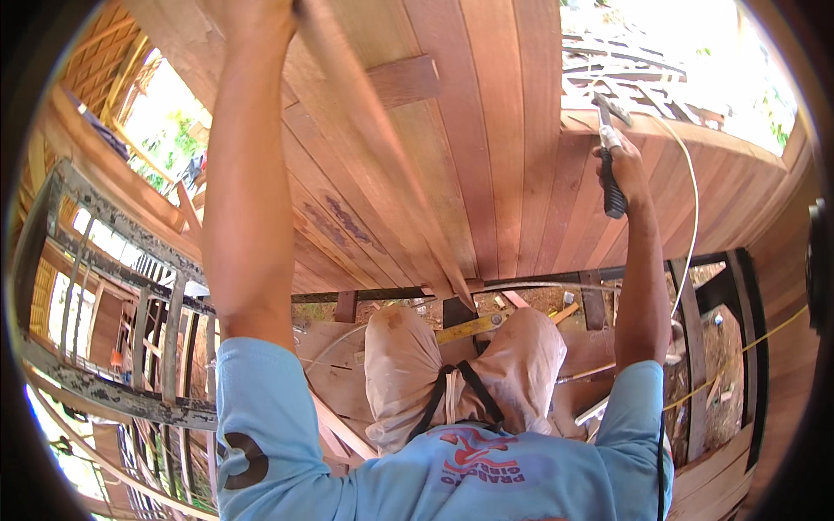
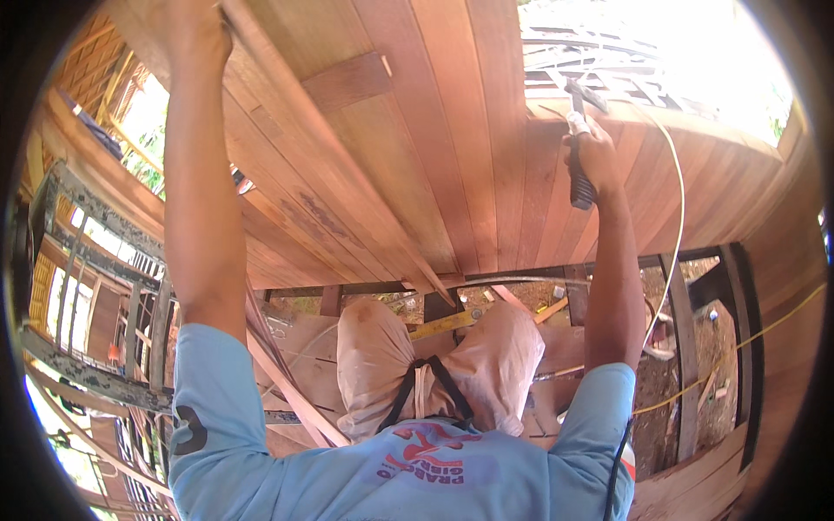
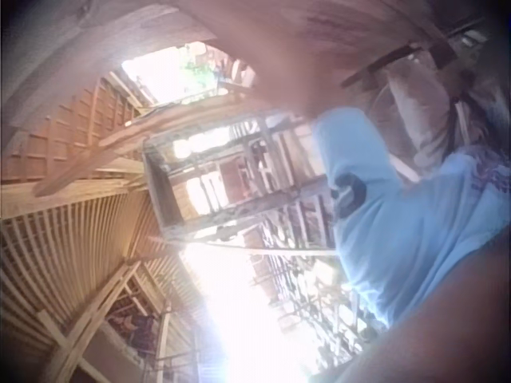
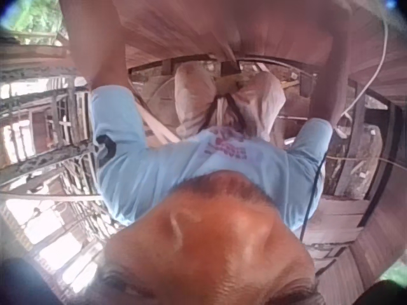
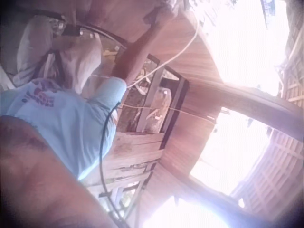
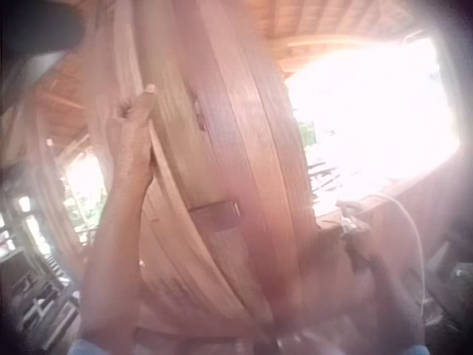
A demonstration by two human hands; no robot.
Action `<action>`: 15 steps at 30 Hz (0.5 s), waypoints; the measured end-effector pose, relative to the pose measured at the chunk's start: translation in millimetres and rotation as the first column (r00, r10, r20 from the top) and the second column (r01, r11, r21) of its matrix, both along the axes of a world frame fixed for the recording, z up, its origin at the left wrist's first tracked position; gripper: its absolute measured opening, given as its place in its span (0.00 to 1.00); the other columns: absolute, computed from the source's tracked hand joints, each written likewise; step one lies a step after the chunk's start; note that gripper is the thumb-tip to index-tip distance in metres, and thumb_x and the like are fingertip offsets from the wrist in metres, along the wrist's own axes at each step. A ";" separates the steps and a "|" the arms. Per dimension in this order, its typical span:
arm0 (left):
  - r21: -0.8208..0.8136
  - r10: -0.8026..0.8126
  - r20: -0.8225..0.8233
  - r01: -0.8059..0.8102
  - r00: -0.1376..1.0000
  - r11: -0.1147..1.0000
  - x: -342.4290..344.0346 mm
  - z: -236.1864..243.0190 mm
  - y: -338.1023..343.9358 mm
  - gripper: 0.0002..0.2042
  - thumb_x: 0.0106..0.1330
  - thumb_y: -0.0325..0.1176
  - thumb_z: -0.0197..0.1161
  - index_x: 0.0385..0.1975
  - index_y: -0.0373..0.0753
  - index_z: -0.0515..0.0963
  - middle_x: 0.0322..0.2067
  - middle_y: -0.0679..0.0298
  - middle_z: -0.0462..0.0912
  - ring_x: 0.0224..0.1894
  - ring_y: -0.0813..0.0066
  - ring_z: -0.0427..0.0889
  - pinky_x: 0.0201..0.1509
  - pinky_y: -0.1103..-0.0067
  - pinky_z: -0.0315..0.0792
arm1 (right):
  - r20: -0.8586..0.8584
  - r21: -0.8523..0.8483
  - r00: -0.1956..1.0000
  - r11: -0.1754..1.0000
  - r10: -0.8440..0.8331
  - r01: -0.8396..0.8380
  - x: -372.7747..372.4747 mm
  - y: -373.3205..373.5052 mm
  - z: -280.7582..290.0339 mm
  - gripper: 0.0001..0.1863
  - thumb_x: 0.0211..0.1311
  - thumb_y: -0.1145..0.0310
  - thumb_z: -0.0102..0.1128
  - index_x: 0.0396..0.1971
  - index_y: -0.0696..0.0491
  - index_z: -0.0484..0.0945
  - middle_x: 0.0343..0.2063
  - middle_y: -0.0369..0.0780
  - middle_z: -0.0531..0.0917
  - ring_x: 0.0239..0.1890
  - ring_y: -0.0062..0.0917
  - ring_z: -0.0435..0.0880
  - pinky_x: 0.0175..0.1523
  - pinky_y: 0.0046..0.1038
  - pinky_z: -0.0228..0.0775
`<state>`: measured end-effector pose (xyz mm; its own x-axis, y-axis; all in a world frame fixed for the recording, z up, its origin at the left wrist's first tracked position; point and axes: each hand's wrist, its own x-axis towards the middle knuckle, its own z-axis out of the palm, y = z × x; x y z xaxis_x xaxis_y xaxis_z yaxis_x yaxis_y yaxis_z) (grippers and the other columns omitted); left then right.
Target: The person installs wooden panels on a curved ceiling structure using a nail gun, hammer, and spirit level. They position each panel, secure it with nails, and check alignment with the level before moving to the next section.
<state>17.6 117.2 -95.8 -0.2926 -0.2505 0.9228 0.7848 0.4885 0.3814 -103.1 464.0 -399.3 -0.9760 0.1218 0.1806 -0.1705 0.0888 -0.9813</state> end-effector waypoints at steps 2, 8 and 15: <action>0.046 0.128 -0.228 -0.121 0.965 0.992 -39.3 5.6 -10.5 0.37 0.54 0.51 0.78 0.50 0.23 0.73 0.43 0.50 0.79 0.47 0.58 0.81 0.51 0.71 0.75 | -0.006 -0.016 1.000 1.000 -0.012 0.012 4.9 -4.9 7.8 0.17 0.78 0.57 0.47 0.54 0.52 0.74 0.28 0.36 0.77 0.18 0.17 0.75 0.20 0.24 0.71; 0.045 0.493 -0.266 -0.500 0.828 0.865 -49.5 2.2 -19.5 0.40 0.52 0.50 0.79 0.53 0.22 0.72 0.47 0.42 0.80 0.52 0.52 0.79 0.59 0.67 0.72 | -0.047 -0.167 0.991 0.977 0.128 -0.134 -17.7 -6.9 -15.7 0.26 0.77 0.54 0.55 0.67 0.50 0.68 0.24 0.32 0.71 0.17 0.14 0.74 0.19 0.21 0.69; 0.076 0.616 -0.430 -0.653 0.660 0.753 -71.0 1.2 -29.7 0.41 0.50 0.48 0.79 0.56 0.23 0.73 0.52 0.38 0.79 0.57 0.47 0.78 0.64 0.63 0.70 | -0.101 -0.142 0.984 0.977 0.148 -0.161 -13.0 -0.1 -18.9 0.42 0.71 0.50 0.64 0.76 0.56 0.57 0.26 0.34 0.72 0.17 0.16 0.72 0.20 0.21 0.65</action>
